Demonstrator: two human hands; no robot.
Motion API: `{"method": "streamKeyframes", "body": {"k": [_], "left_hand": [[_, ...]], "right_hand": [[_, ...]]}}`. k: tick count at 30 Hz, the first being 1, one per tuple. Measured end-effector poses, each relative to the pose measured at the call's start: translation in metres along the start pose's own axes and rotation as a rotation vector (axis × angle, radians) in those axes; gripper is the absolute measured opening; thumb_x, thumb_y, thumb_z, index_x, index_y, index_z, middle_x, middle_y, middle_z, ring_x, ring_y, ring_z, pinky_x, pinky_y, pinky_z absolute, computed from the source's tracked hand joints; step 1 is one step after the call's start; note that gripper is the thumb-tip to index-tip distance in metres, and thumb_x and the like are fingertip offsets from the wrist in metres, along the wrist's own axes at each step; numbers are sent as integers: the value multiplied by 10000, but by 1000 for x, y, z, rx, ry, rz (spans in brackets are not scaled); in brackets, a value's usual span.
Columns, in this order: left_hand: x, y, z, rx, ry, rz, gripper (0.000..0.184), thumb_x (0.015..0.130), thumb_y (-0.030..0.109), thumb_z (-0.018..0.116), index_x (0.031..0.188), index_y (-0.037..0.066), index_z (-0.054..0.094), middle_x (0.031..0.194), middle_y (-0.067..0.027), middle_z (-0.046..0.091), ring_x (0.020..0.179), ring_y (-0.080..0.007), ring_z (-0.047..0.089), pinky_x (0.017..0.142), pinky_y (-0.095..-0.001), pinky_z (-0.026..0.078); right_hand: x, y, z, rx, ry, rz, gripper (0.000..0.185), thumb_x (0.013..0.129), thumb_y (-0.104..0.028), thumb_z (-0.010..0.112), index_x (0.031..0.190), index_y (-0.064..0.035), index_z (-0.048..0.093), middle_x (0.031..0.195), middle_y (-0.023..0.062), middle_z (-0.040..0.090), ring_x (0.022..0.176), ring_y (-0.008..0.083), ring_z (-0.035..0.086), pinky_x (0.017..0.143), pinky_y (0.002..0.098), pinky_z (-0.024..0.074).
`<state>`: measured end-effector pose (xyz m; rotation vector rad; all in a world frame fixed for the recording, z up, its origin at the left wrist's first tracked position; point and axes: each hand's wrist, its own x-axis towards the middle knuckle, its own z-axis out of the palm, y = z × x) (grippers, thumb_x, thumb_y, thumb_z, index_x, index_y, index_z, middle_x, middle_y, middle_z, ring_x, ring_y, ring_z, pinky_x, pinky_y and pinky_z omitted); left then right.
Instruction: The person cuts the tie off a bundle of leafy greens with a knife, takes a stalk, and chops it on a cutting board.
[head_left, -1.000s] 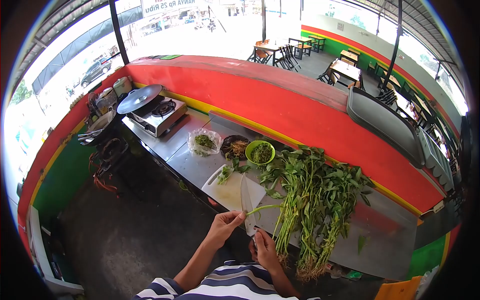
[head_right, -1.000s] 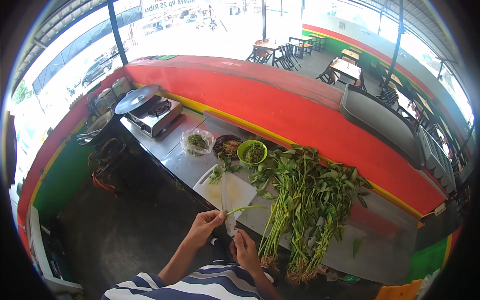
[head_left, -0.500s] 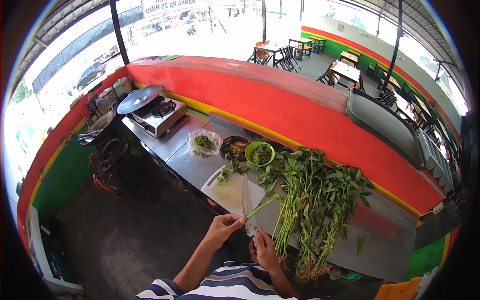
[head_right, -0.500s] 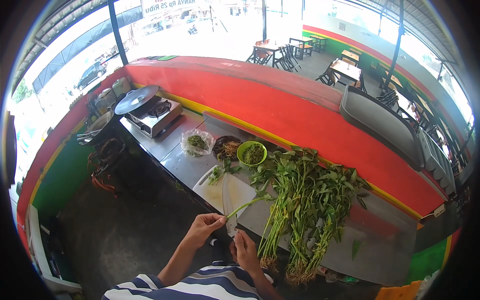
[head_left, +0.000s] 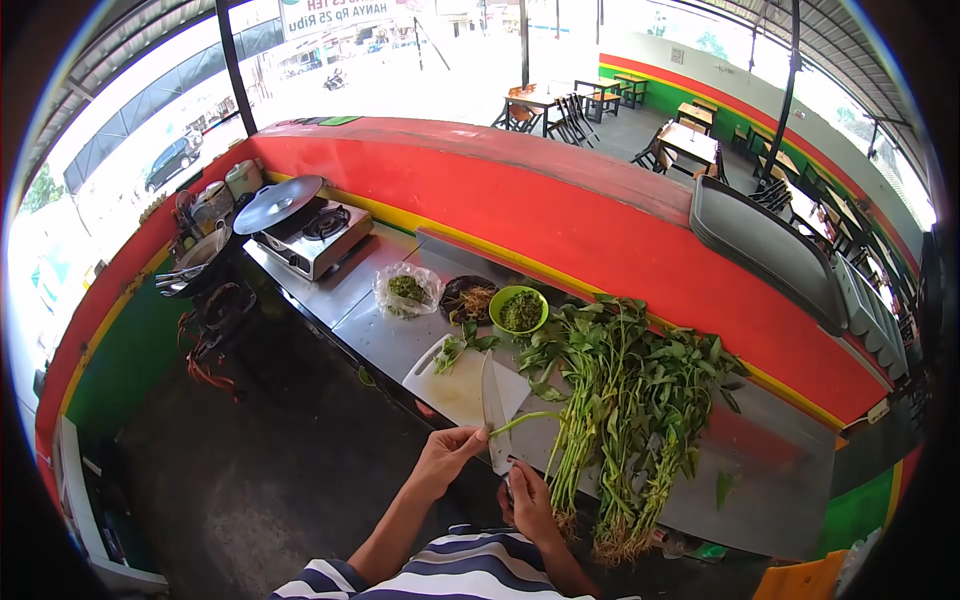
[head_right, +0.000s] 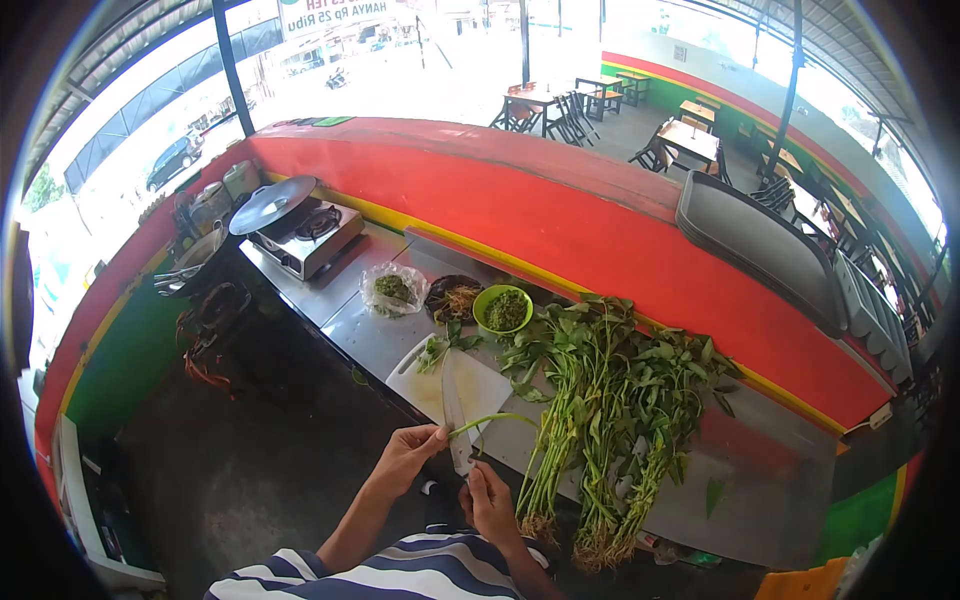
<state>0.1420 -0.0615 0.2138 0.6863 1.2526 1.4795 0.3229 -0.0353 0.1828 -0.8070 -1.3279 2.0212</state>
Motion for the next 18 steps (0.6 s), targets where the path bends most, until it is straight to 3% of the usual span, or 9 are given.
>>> {"method": "streamKeyframes", "body": {"k": [13,15,18], "left_hand": [[-5,-13,-6,10,33,12,210,904,188,727,992,-2,723,880,-12,697,797,-52,603,758,-199,479],[-7,-12,-5,-16,47,6,200,902,194,730,971,6,724,864,-4,693,783,-50,598,738,-196,472],[-6,-11,-4,-26,64,31,201,901,203,732,966,13,726,857,0,692,764,-51,594,720,-196,465]], "right_hand": [[-2,-1,3,28,-19,-7,317,1063,-311,412,1213,-66,548,602,-9,483,436,44,393,395,214,317],[-2,0,3,-3,-34,-20,291,1066,-327,395,1064,-64,521,596,5,467,393,65,378,363,227,315],[-4,0,5,-25,-45,-14,285,1066,-323,394,1029,-66,512,593,5,466,395,67,384,367,225,321]]}}
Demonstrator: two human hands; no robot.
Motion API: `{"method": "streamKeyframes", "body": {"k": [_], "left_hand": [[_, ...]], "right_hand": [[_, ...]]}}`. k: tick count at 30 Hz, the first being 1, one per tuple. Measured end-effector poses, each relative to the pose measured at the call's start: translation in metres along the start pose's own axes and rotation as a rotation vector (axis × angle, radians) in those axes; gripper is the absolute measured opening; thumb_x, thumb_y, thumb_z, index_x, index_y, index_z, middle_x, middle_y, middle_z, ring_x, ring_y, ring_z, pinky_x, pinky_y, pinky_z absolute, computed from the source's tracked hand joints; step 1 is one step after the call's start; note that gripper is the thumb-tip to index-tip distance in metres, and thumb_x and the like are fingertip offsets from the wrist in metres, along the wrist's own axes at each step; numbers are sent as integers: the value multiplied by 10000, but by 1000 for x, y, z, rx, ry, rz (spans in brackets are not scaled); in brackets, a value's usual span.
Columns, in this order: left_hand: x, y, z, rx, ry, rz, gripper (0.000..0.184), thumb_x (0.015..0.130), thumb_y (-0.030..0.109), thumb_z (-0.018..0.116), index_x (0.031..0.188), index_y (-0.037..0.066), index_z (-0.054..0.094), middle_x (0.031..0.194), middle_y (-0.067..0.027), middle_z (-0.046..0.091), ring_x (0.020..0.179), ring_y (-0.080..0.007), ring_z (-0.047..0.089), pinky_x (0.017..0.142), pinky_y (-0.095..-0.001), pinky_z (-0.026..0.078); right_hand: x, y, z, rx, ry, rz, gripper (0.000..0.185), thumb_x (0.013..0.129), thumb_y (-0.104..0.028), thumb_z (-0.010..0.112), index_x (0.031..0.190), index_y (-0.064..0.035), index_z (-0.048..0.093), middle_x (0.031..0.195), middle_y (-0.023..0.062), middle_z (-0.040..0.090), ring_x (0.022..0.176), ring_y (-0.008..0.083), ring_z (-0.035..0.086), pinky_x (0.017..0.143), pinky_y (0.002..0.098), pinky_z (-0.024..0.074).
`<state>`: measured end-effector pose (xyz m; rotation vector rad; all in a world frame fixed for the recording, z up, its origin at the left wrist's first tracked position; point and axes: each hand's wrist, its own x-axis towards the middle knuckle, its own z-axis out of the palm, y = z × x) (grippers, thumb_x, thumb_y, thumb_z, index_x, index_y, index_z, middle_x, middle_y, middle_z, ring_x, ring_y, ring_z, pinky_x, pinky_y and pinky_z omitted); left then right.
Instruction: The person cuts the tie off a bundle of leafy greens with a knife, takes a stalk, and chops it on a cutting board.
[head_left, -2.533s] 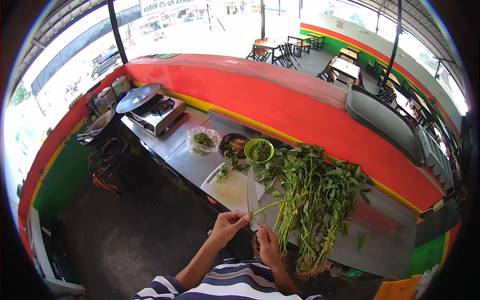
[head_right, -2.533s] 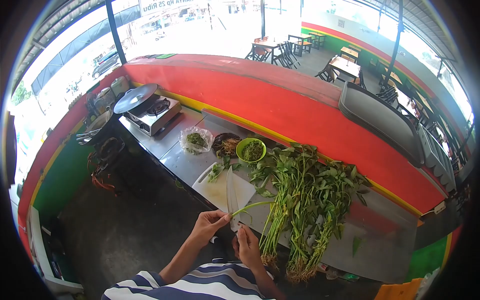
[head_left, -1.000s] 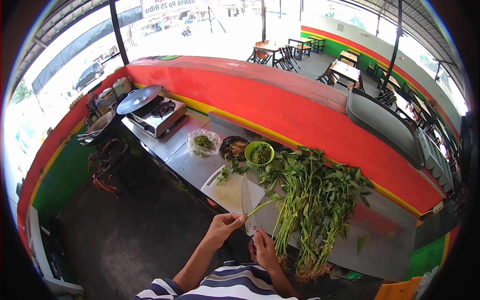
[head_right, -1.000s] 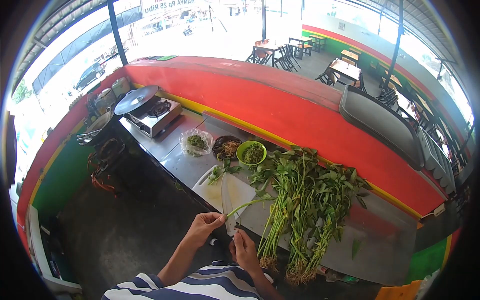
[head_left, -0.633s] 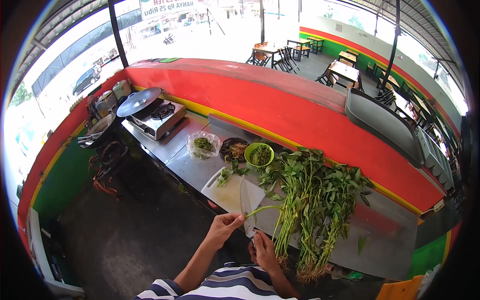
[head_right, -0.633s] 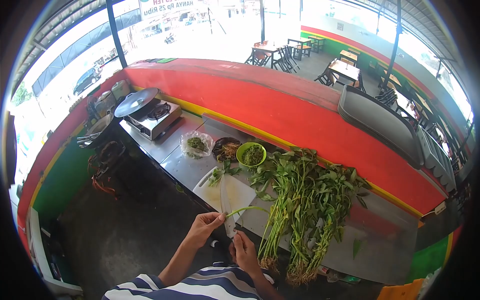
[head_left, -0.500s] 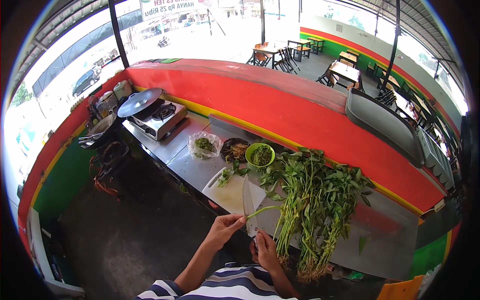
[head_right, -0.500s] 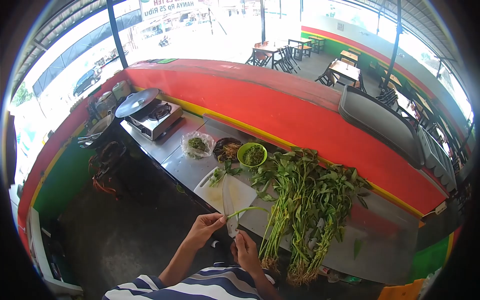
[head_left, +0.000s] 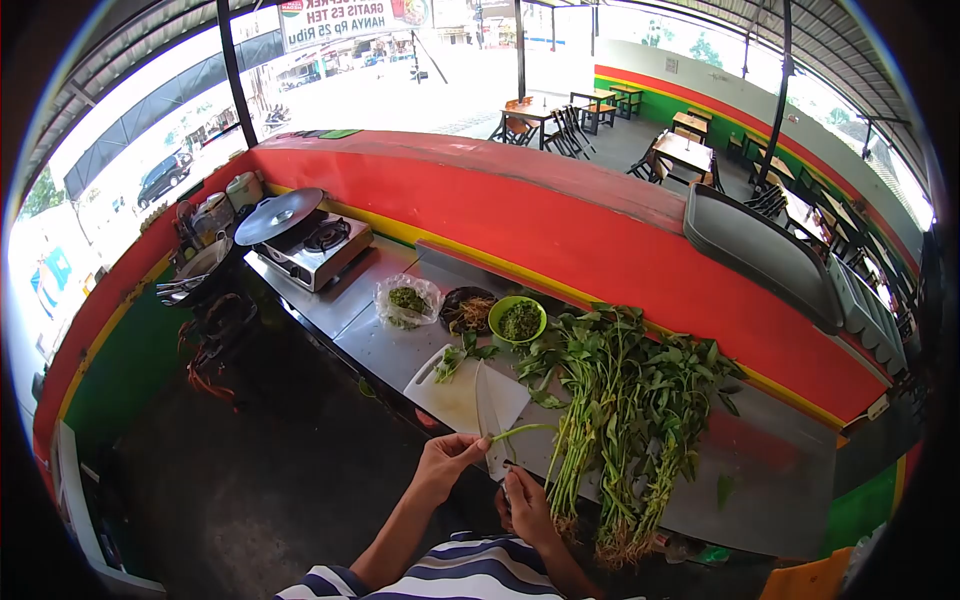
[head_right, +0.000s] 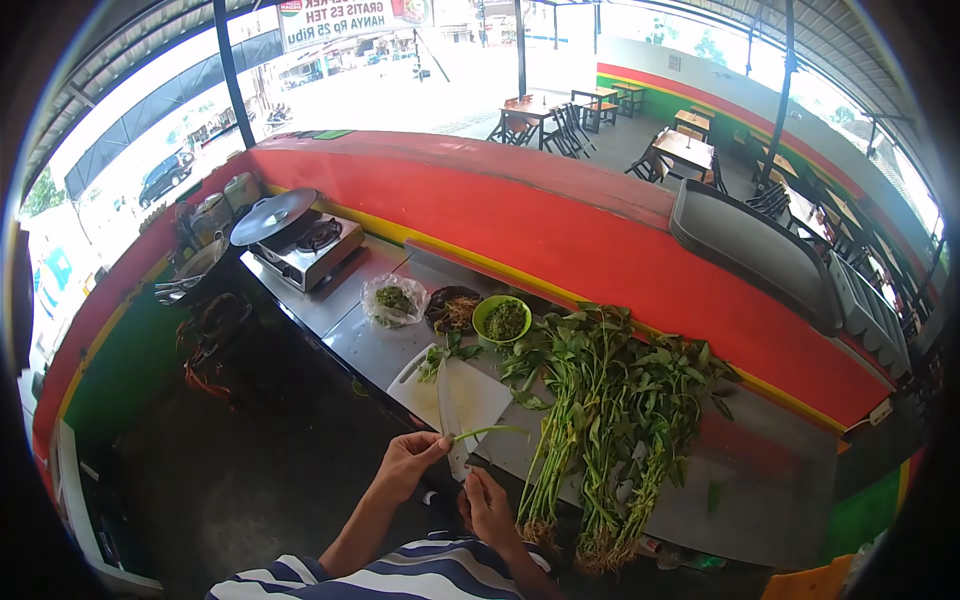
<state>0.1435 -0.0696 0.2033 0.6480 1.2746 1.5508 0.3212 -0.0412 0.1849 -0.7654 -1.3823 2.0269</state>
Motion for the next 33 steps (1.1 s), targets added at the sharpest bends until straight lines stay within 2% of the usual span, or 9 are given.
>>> {"method": "streamKeyframes", "body": {"k": [6,13,15,18,19,21,22,24,33], "left_hand": [[-5,7,4,5,10,-51,212,897,189,737,990,-2,730,895,-17,708,790,-50,606,728,-195,474],[-13,5,8,33,-52,-21,239,910,218,722,1023,8,726,853,20,681,734,-25,559,646,-179,426],[-16,2,10,43,-17,-35,240,907,218,726,1014,2,723,840,26,670,708,-24,537,627,-186,416],[-16,-6,7,36,-11,-65,234,903,218,732,997,4,721,823,28,662,703,-29,530,630,-191,421],[-15,-11,4,37,-13,-65,234,903,218,732,997,4,721,823,28,662,703,-29,530,630,-191,421],[-15,-16,-1,66,-16,-144,242,899,206,735,1021,-2,715,905,-14,698,830,-60,616,774,-207,492],[-15,-16,1,70,-17,-145,242,899,206,735,1021,-2,715,905,-14,698,830,-60,616,774,-207,492],[-18,-12,8,65,1,-118,233,894,226,742,973,7,722,797,20,655,684,-40,521,613,-201,419],[-15,-8,8,124,-88,-135,219,875,218,760,938,11,730,841,-16,703,745,-65,622,706,-204,484]], "right_hand": [[-3,-3,0,-9,3,-18,302,1065,-317,402,1152,-61,537,604,9,480,402,70,390,371,227,326],[-10,-7,-3,46,23,19,276,1064,-300,406,1092,-67,550,598,-13,478,431,46,394,391,218,319],[-11,-2,-6,48,1,20,308,1065,-302,403,1219,-65,525,604,0,478,404,67,387,371,228,316],[-16,-1,-6,12,41,45,278,1060,-318,417,1067,-78,557,606,-21,481,437,47,398,394,221,320],[-16,1,-8,13,42,44,278,1060,-318,417,1067,-78,557,606,-21,481,437,47,398,394,221,320],[-18,7,-11,46,25,72,290,1057,-328,428,1097,-73,561,610,-24,481,439,48,400,396,221,319],[-19,9,-11,50,26,71,290,1057,-328,428,1097,-73,561,610,-24,481,439,48,400,396,221,319],[-20,11,-13,22,45,59,304,1056,-330,432,1141,-69,563,609,-25,479,441,48,403,397,221,318],[-19,10,-11,47,53,15,305,1059,-307,429,1188,-60,554,596,-27,464,437,45,399,389,223,316]]}}
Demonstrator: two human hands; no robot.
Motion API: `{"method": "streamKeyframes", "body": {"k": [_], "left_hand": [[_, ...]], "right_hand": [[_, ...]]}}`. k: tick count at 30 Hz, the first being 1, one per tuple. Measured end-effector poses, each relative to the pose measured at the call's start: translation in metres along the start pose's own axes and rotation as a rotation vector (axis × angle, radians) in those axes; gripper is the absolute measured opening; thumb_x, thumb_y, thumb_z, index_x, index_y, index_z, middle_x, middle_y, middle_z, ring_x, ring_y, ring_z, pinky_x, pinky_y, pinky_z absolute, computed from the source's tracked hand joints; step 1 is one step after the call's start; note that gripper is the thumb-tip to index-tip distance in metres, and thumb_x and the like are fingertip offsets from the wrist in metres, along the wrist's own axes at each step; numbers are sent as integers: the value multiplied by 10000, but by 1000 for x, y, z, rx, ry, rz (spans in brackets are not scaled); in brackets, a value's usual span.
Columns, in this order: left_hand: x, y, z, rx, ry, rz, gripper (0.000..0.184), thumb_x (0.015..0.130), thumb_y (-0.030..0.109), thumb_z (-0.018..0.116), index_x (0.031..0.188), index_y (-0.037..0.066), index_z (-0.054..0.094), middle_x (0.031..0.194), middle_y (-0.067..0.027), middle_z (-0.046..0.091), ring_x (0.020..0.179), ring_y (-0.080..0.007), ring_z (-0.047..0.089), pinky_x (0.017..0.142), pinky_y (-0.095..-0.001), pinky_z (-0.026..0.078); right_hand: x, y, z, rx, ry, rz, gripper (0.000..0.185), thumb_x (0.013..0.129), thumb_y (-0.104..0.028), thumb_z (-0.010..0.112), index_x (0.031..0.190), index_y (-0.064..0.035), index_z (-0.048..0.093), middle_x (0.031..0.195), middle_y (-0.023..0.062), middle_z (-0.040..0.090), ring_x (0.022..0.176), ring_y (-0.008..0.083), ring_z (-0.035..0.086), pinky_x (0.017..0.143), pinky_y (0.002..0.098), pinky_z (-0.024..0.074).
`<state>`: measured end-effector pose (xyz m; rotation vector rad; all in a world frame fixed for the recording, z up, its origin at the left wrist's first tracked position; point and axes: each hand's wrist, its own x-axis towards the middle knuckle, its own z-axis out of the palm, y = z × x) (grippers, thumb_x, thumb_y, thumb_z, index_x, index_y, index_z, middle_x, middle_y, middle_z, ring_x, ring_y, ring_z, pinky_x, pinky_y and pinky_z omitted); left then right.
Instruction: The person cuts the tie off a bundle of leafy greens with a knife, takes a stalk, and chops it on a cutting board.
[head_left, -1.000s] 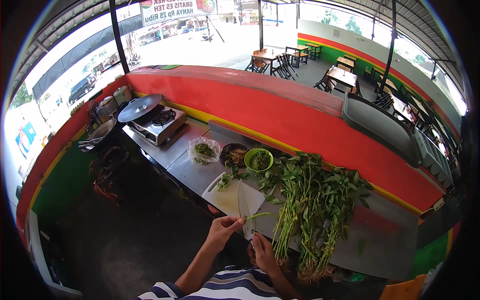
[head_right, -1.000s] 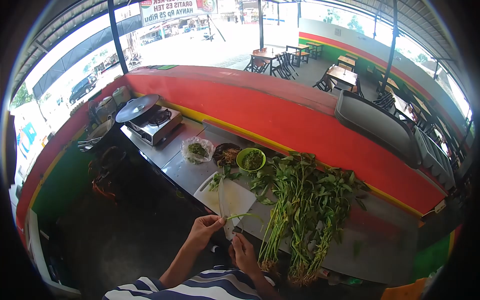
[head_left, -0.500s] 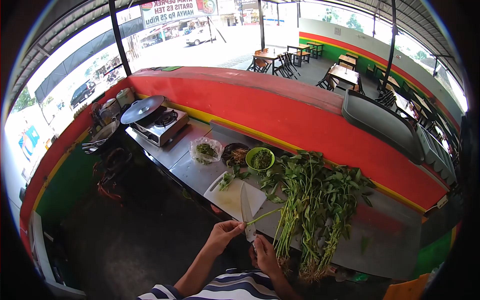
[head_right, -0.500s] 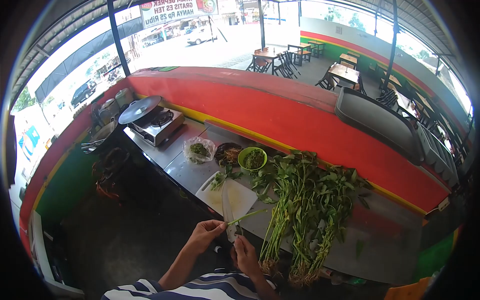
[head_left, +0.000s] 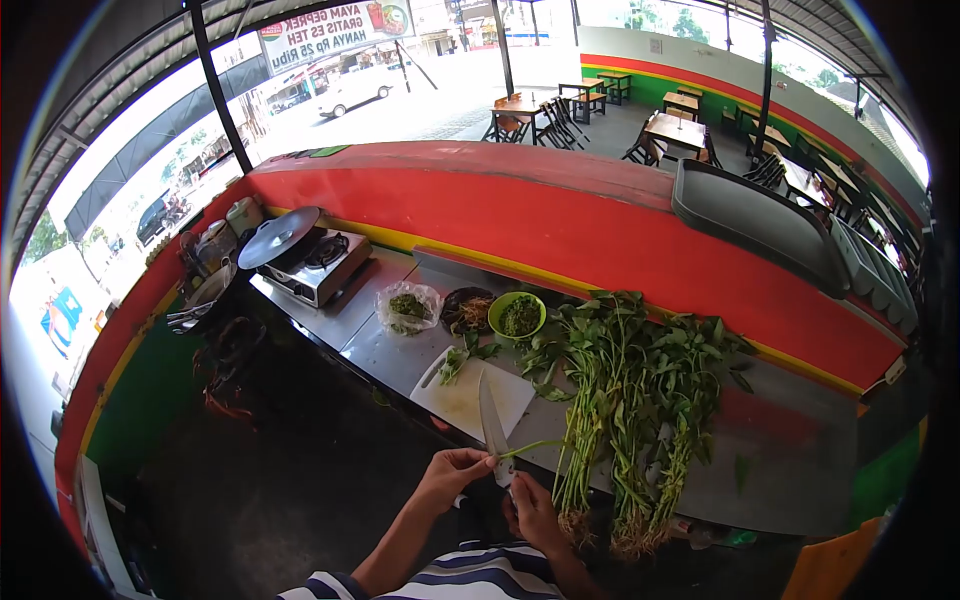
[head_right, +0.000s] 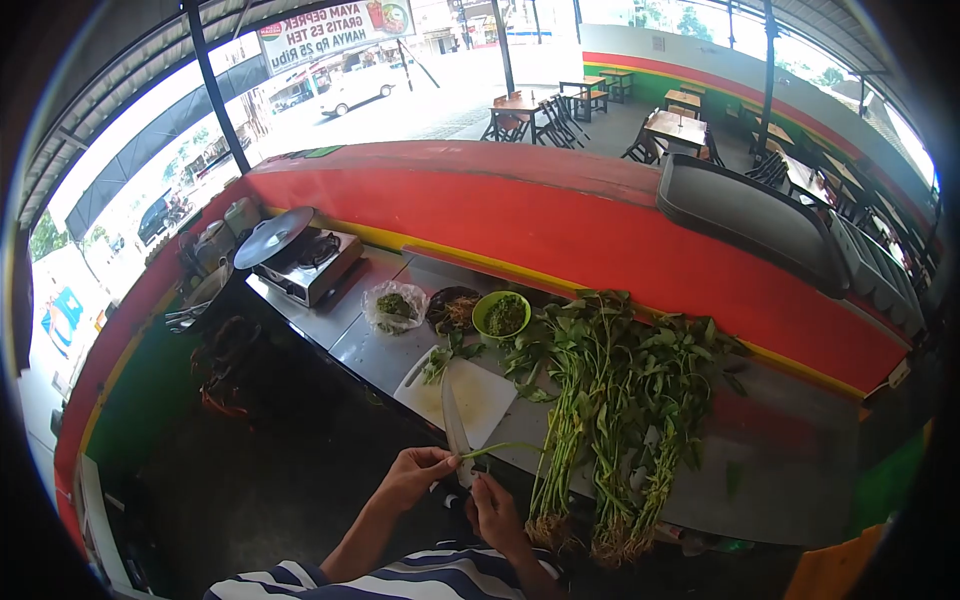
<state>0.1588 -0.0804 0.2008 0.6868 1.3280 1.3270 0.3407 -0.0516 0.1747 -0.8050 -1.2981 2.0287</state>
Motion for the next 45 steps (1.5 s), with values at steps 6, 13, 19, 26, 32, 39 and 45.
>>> {"method": "streamKeyframes", "body": {"k": [6,13,19,26,32,39,45], "left_hand": [[5,5,5,57,-14,-42,217,870,225,767,917,17,726,824,-3,695,741,-56,614,697,-203,478],[17,-1,7,35,-67,-36,252,887,244,749,973,9,720,874,-9,699,780,-56,617,731,-209,482],[15,-2,5,45,-108,-18,327,906,265,725,1075,-15,706,981,-45,706,876,-73,623,822,-225,485],[6,-6,0,100,-14,-30,275,892,251,745,975,-11,725,905,-25,697,837,-71,612,793,-209,469],[-1,-9,7,28,31,-36,250,884,243,753,937,0,724,865,-20,698,793,-68,615,751,-213,476],[2,-13,10,53,32,7,227,903,236,729,935,11,726,843,-13,697,769,-59,610,733,-216,474],[8,-9,11,-27,39,31,243,903,261,728,916,18,721,823,-2,688,753,-52,596,723,-215,459]], "right_hand": [[3,-1,2,-3,37,-24,268,1057,-292,429,1120,-70,564,598,-29,466,436,45,399,386,219,310],[10,7,-2,-36,122,-56,248,1057,-300,421,1049,-87,549,623,-1,510,410,77,426,370,233,341],[13,5,-3,-50,171,-132,238,1055,-280,430,1041,-90,572,649,-19,512,495,56,454,424,221,358],[10,2,0,-116,138,-101,235,1052,-267,440,1053,-83,585,655,-34,496,533,45,443,463,216,351],[5,1,0,-84,109,-42,239,1052,-273,437,1062,-85,585,665,-41,487,545,42,444,464,214,343],[4,3,1,-83,145,-88,239,1049,-290,445,1015,-90,570,652,-44,476,534,35,427,465,207,338],[4,7,-2,-106,111,-116,236,1050,-295,442,991,-98,556,630,-36,466,484,38,413,420,217,333]]}}
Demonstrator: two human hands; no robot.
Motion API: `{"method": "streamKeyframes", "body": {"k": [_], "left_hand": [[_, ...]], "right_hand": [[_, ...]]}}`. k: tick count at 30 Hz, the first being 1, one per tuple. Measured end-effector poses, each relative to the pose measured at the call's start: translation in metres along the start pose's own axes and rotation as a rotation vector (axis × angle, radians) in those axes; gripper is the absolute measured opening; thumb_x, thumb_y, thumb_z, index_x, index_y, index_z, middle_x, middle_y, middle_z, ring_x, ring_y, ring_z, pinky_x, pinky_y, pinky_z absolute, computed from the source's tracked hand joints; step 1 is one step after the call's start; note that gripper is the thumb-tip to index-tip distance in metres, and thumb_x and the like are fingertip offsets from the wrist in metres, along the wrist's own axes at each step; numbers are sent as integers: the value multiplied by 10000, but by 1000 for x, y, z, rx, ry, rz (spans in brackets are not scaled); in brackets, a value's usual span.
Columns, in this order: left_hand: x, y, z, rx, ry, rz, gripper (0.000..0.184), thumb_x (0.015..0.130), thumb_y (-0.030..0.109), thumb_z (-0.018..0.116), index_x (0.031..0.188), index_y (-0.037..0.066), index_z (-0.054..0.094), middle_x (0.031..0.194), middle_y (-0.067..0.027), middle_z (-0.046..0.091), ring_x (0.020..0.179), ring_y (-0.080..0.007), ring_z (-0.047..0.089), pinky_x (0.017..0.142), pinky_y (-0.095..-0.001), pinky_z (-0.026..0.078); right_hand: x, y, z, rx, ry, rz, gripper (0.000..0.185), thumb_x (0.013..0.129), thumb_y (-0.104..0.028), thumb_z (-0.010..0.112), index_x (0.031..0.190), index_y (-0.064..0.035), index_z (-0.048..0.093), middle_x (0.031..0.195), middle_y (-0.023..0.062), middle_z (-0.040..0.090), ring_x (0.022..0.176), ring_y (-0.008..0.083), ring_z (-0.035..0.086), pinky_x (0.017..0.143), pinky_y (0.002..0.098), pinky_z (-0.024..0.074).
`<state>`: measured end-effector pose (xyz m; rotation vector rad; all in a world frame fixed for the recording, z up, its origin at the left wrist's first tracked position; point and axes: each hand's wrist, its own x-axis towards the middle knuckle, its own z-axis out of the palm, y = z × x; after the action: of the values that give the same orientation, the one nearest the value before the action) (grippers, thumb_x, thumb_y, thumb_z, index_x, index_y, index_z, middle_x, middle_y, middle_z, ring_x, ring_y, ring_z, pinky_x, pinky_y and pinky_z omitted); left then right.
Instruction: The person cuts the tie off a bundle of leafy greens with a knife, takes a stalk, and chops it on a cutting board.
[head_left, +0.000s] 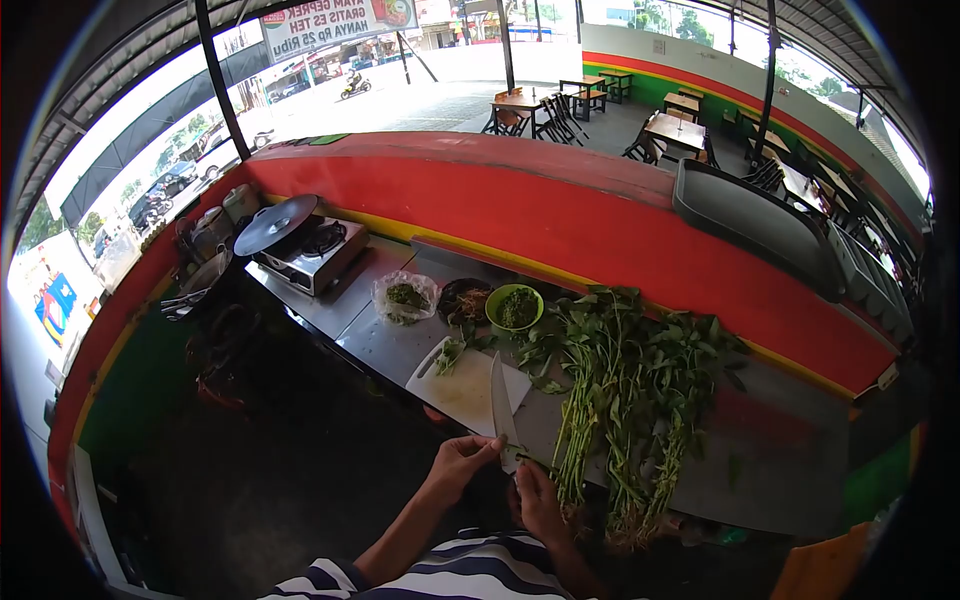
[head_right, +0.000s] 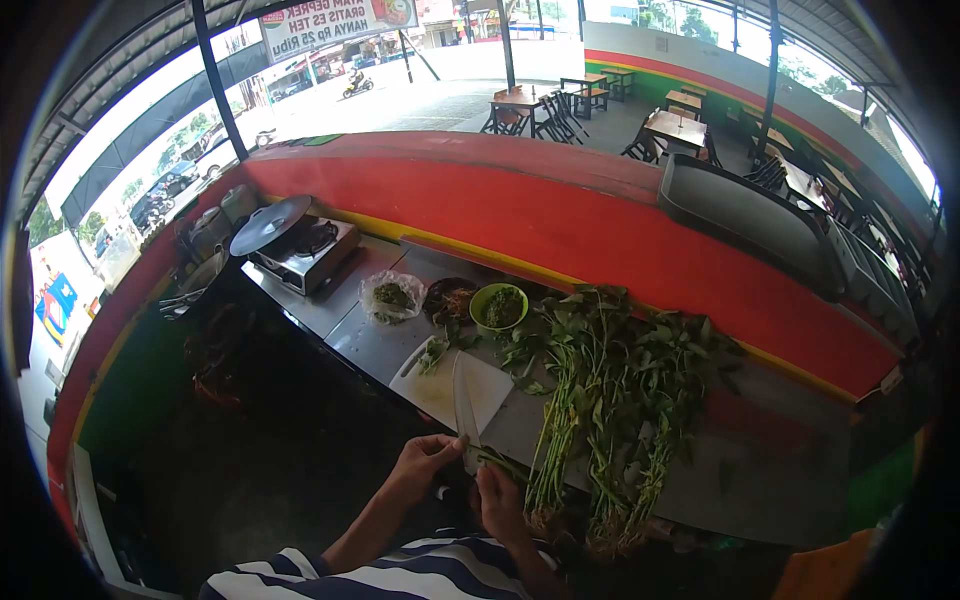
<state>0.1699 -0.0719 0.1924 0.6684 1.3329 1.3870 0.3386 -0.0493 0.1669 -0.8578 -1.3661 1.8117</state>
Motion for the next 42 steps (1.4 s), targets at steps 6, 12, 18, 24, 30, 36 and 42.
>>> {"method": "streamKeyframes", "body": {"k": [6,12,18,24,30,36,42], "left_hand": [[1,20,1,47,14,-37,265,892,298,740,909,34,720,801,11,675,726,-47,576,684,-214,437],[7,8,-2,17,-11,-43,274,887,292,748,925,22,716,834,0,683,746,-55,596,705,-214,461],[5,5,0,-5,-72,-142,299,871,280,767,961,-1,722,866,-26,695,811,-77,610,792,-237,465],[8,-6,-10,-13,-135,-90,339,928,315,695,1035,-6,702,908,-13,694,836,-56,611,786,-223,480],[2,-2,-13,44,-113,-55,303,915,284,714,1016,-2,701,923,-18,699,850,-66,620,812,-220,482],[-1,-7,-12,54,-148,-104,267,890,266,745,960,11,714,896,-15,700,826,-66,622,789,-214,481],[-2,-11,-7,87,-91,-136,267,870,270,767,926,13,722,843,-4,694,764,-51,609,712,-201,474]], "right_hand": [[-3,-6,4,64,-66,102,223,1051,-297,441,1043,-99,544,624,-31,477,434,51,402,379,225,321],[-2,4,3,43,-24,107,229,1050,-290,444,1094,-97,558,631,-34,487,447,49,417,383,221,322],[3,14,2,18,21,17,225,1048,-285,448,1071,-93,565,655,-41,501,478,42,435,395,216,328],[1,0,-1,61,6,100,262,1048,-272,457,1053,-41,580,690,-28,506,568,54,450,516,228,358],[0,4,-2,14,-30,39,230,1052,-284,442,1057,-94,570,655,-36,502,485,46,436,400,217,332],[-3,-2,3,30,-24,110,243,1055,-291,428,1047,-87,559,645,-27,504,481,49,435,402,217,338],[-7,-6,4,69,-6,164,282,1054,-297,426,1146,-84,585,613,-42,484,462,40,412,418,214,318]]}}
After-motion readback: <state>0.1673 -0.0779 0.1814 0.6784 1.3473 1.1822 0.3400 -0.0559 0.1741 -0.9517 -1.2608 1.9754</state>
